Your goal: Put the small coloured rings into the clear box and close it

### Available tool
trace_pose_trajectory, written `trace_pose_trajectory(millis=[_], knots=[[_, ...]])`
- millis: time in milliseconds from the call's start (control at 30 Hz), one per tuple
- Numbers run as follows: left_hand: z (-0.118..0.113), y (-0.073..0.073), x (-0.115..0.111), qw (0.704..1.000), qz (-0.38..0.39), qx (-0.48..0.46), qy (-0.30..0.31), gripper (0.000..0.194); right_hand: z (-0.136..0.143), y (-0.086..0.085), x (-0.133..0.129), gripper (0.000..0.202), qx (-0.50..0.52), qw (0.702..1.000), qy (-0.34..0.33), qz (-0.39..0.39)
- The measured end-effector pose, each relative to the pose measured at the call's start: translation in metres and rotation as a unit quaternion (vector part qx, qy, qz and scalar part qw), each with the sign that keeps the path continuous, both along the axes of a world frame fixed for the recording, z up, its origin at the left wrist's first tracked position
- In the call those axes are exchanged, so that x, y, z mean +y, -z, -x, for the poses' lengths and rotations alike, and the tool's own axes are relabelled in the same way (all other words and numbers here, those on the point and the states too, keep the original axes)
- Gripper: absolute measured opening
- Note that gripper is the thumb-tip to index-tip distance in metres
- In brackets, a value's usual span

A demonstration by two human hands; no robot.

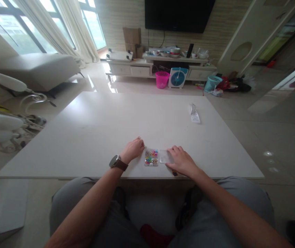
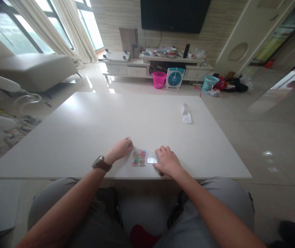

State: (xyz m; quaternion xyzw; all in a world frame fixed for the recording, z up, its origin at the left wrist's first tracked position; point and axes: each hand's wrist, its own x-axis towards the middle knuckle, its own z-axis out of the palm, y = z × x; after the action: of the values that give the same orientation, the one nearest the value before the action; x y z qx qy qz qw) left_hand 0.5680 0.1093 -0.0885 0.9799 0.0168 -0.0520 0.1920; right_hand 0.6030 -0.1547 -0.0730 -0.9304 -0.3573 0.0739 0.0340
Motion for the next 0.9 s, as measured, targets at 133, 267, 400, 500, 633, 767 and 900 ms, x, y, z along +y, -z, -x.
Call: trace_pose_trajectory(millis=[133, 267, 400, 500, 633, 767, 900], knots=[[0.003, -0.001, -0.002, 0.999, -0.042, 0.003, 0.017, 0.021, -0.001, 0.002, -0.002, 0.051, 0.000, 1.000, -0.007, -0.021], [0.003, -0.005, 0.000, 0.999, -0.019, -0.017, 0.027, 0.020, -0.002, 0.002, -0.003, 0.053, 0.009, 1.000, -0.013, -0.018], [0.004, -0.019, -0.001, 0.994, 0.070, -0.064, 0.044, 0.015, -0.002, 0.000, -0.003, 0.053, 0.016, 1.000, -0.011, -0.008], [0.007, -0.030, -0.006, 0.988, 0.129, -0.062, 0.061, 0.013, -0.002, -0.001, -0.002, 0.054, 0.019, 1.000, -0.008, -0.002], [0.011, -0.039, -0.018, 0.976, 0.189, -0.037, 0.100, 0.018, -0.001, -0.002, -0.002, 0.054, 0.018, 1.000, -0.005, -0.001], [0.017, -0.040, -0.028, 0.970, 0.185, -0.020, 0.156, 0.020, -0.001, 0.000, -0.003, 0.054, 0.017, 1.000, -0.007, -0.005], [0.021, -0.035, -0.034, 0.969, 0.142, -0.031, 0.200, 0.019, -0.002, 0.000, -0.003, 0.053, 0.015, 1.000, -0.008, -0.007]])
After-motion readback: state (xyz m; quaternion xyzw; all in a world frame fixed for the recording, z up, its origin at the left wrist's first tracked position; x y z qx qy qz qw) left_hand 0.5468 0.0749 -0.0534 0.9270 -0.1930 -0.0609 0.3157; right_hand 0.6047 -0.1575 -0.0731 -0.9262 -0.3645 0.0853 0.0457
